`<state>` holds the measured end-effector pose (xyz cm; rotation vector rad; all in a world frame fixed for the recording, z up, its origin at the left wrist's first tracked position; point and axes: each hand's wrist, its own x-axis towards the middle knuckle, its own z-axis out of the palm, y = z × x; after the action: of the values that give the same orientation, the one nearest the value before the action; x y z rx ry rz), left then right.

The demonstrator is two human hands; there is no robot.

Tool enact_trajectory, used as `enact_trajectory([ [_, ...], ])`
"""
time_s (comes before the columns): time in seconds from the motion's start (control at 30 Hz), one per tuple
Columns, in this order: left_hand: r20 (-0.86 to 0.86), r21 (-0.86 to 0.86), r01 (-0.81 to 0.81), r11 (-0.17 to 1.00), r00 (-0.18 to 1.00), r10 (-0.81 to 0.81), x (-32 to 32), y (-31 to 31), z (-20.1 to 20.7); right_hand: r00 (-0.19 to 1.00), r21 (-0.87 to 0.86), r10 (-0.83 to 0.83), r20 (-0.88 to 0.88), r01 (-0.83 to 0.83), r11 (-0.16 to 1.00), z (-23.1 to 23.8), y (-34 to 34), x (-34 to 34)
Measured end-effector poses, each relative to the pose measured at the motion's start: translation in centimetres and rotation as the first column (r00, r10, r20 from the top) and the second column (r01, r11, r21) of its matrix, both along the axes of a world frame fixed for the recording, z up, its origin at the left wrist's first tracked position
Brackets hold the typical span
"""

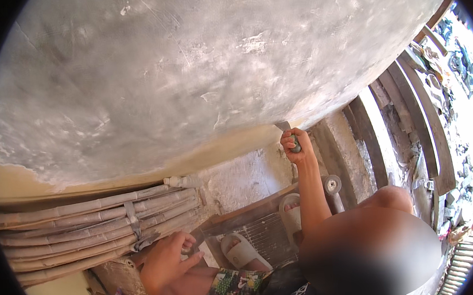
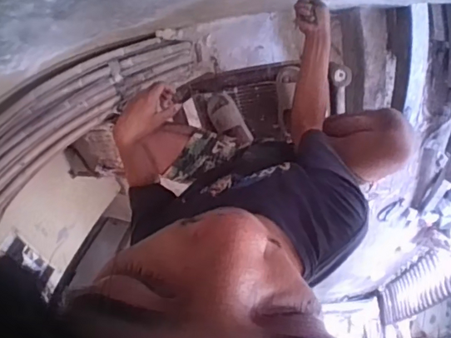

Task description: The person scrapes a wall using a putty knife to remove old material.

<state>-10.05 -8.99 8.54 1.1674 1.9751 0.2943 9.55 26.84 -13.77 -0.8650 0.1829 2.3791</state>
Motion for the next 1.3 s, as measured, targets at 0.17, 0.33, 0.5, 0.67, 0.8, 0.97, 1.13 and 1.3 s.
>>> enact_trajectory([
  [0.17,-0.023,0.058,0.058,0.997,0.998,-0.056,-0.3,-0.2,-0.7,0.989,-0.173,-0.024,-0.147,-0.002,0.985,-0.2,1.0,0.7],
  [0.33,-0.051,0.048,0.046,0.998,0.998,-0.044,0.0,0.0,-0.4,0.992,-0.145,-0.017,-0.129,-0.002,0.989,0.3,0.3,0.5],
  [0.5,0.016,0.030,0.009,0.999,1.000,-0.010,0.5,-0.2,0.0,0.976,-0.020,0.032,-0.215,-0.037,0.999,-0.1,0.3,1.4],
  [0.67,-0.022,0.056,0.034,0.998,0.999,-0.033,0.3,-1.1,0.0,0.976,-0.164,-0.052,-0.210,0.018,0.986,3.0,-1.1,0.7],
  [0.8,-0.051,0.064,0.073,0.995,0.996,-0.070,0.4,-0.8,0.1,0.974,-0.203,-0.075,-0.212,0.031,0.979,2.3,0.7,0.4],
  [0.97,-0.007,0.063,0.046,0.997,0.999,-0.046,0.6,-1.1,0.4,0.980,-0.145,-0.030,-0.198,0.001,0.989,1.9,0.3,0.6],
  [1.13,-0.017,0.071,0.082,0.994,0.997,-0.081,0.7,-1.2,0.3,0.974,-0.161,0.013,-0.225,-0.050,0.986,2.2,0.8,-0.2],
  [1.3,-0.019,0.079,0.073,0.994,0.997,-0.072,0.9,-1.3,0.7,0.984,-0.123,0.011,-0.176,-0.033,0.992,2.0,0.1,-0.2],
])
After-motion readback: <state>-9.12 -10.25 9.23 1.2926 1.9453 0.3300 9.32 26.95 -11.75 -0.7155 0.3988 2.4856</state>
